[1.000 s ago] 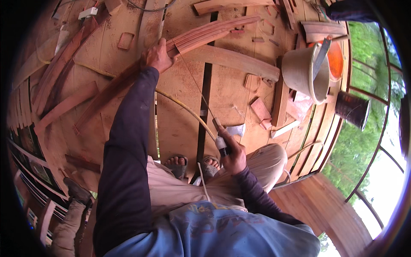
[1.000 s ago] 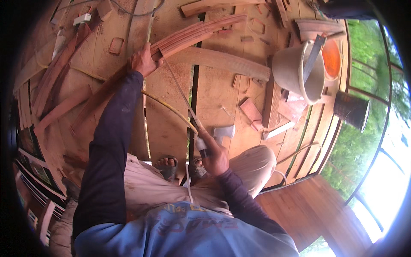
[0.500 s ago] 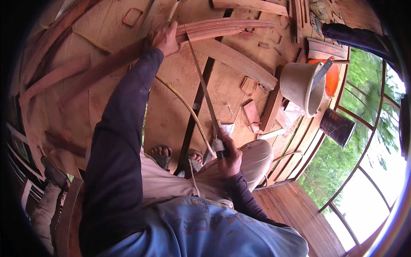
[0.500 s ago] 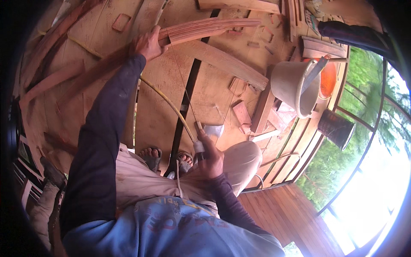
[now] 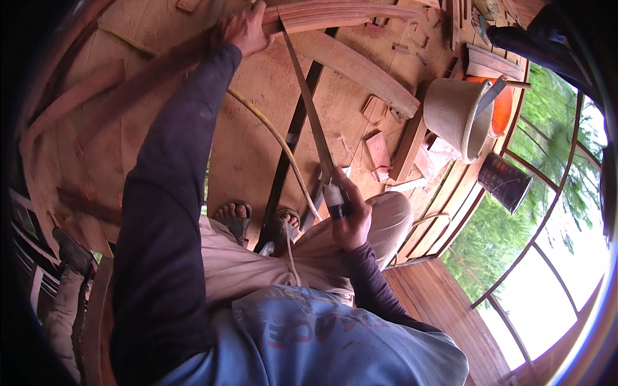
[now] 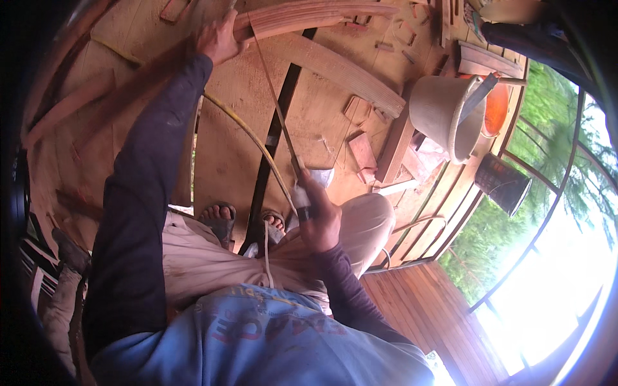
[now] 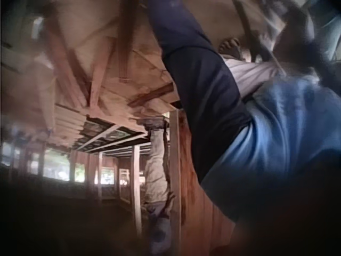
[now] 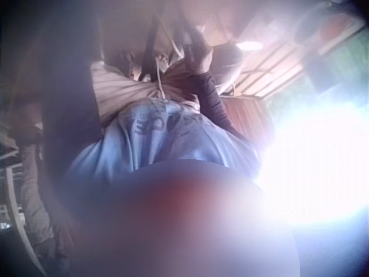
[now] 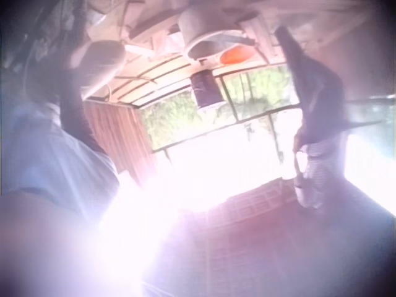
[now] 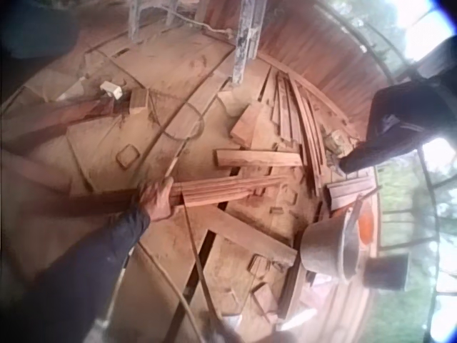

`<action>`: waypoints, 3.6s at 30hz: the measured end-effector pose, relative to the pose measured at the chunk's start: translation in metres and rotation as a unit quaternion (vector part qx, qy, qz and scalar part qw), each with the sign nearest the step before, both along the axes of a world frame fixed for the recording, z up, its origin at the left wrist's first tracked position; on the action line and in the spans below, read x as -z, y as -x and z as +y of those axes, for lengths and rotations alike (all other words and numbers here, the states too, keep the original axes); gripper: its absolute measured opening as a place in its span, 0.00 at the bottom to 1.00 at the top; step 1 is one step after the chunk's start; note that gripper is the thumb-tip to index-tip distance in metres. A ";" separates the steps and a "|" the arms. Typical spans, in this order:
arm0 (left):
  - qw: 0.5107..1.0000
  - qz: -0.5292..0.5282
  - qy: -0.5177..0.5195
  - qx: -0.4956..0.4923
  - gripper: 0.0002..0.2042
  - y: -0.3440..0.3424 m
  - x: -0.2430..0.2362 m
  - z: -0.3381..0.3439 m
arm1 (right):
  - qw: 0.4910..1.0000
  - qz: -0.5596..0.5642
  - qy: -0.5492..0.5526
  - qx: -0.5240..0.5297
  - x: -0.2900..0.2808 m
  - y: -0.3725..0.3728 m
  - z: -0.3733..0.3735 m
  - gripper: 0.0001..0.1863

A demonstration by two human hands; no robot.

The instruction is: The person measures a wooden plank with a tape measure, marks it with a pencil and square, then uses a hand saw to cut the plank along the marked line. The cut piece is separated and set aside.

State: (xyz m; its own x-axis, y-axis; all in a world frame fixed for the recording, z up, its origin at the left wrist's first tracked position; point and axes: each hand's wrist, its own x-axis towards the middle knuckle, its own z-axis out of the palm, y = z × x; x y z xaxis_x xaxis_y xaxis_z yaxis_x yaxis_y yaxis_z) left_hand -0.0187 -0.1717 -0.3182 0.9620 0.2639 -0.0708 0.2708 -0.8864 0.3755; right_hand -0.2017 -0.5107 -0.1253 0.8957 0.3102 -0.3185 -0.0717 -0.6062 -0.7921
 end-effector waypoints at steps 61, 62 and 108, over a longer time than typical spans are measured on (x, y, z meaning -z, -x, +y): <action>0.992 -0.122 -0.029 -0.027 0.39 -0.007 0.036 -0.004 | 0.995 -0.093 0.010 -0.039 0.064 -0.049 0.026 0.22; 0.989 -0.134 -0.060 -0.033 0.39 -0.004 0.036 -0.012 | 0.994 -0.097 -0.026 -0.047 0.079 -0.085 0.057 0.21; 0.999 -0.047 -0.021 -0.016 0.38 0.001 0.001 -0.013 | 0.994 -0.092 -0.038 -0.050 0.083 -0.130 0.105 0.22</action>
State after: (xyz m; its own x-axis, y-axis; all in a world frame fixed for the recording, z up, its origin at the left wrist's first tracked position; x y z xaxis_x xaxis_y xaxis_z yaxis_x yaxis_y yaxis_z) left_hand -0.0195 -0.1847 -0.3188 0.9546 0.2963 0.0314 0.2654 -0.8934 0.3626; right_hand -0.0715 -0.4055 -0.2087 0.9000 0.4180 -0.1238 0.1366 -0.5402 -0.8304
